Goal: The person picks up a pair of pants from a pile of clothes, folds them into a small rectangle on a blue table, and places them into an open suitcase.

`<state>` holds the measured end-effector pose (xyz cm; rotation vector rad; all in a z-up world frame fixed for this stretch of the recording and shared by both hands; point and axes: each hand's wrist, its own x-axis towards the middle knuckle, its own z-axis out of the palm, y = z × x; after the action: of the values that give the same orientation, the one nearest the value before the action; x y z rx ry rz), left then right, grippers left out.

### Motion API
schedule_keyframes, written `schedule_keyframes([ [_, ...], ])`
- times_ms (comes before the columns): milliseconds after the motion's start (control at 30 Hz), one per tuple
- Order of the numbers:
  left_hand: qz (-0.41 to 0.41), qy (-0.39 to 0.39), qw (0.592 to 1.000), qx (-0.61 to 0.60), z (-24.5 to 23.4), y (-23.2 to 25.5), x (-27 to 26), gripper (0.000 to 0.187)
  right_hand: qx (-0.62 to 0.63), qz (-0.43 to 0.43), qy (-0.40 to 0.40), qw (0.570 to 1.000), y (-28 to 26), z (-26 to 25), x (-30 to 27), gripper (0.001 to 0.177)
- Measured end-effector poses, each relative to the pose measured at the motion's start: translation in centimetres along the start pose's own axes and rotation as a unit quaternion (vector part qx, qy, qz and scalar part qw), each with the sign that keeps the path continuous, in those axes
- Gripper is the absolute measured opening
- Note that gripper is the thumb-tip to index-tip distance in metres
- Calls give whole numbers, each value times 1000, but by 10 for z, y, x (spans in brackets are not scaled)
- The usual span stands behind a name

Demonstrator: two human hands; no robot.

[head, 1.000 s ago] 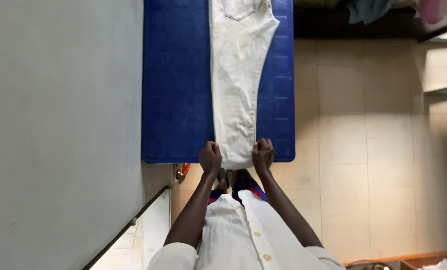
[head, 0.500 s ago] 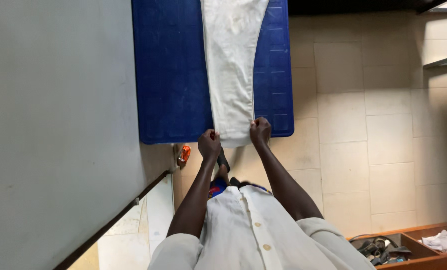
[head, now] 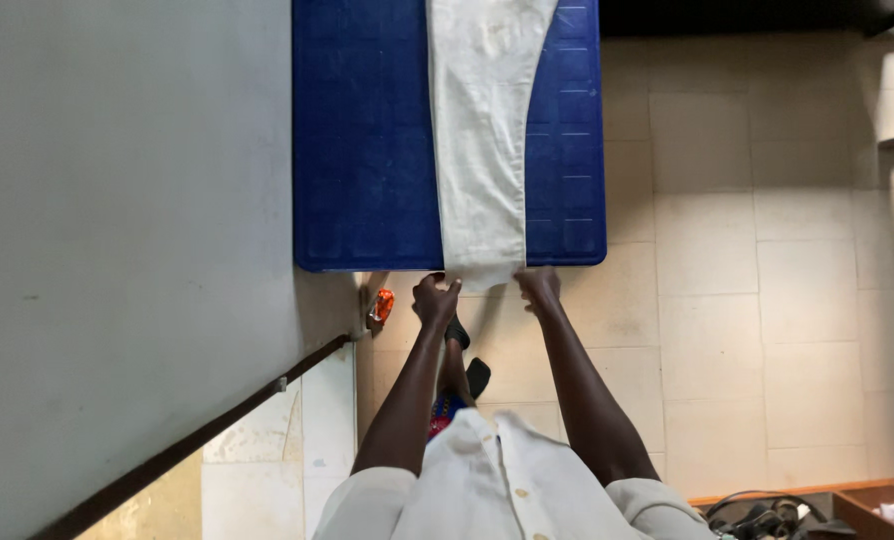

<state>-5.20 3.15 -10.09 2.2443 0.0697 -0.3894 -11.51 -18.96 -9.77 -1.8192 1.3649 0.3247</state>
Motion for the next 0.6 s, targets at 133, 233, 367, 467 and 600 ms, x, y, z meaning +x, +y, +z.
schedule_keyframes([
  [133,-35,-77,979,-183,14,-19,8,46,278,-22,-83,957,24,17,-13,40],
  [233,-11,-86,958,-274,15,-24,1,40,357,-34,-85,930,37,16,-21,38],
  [367,-3,-145,949,-281,2,-22,-8,35,426,-57,-123,894,41,0,-39,32],
  [467,1,-181,928,-325,-13,-13,-22,27,411,-101,-179,888,35,-9,-55,20],
  [600,-46,-226,920,-316,-26,-12,-56,25,364,-124,-240,891,42,-13,-73,31],
])
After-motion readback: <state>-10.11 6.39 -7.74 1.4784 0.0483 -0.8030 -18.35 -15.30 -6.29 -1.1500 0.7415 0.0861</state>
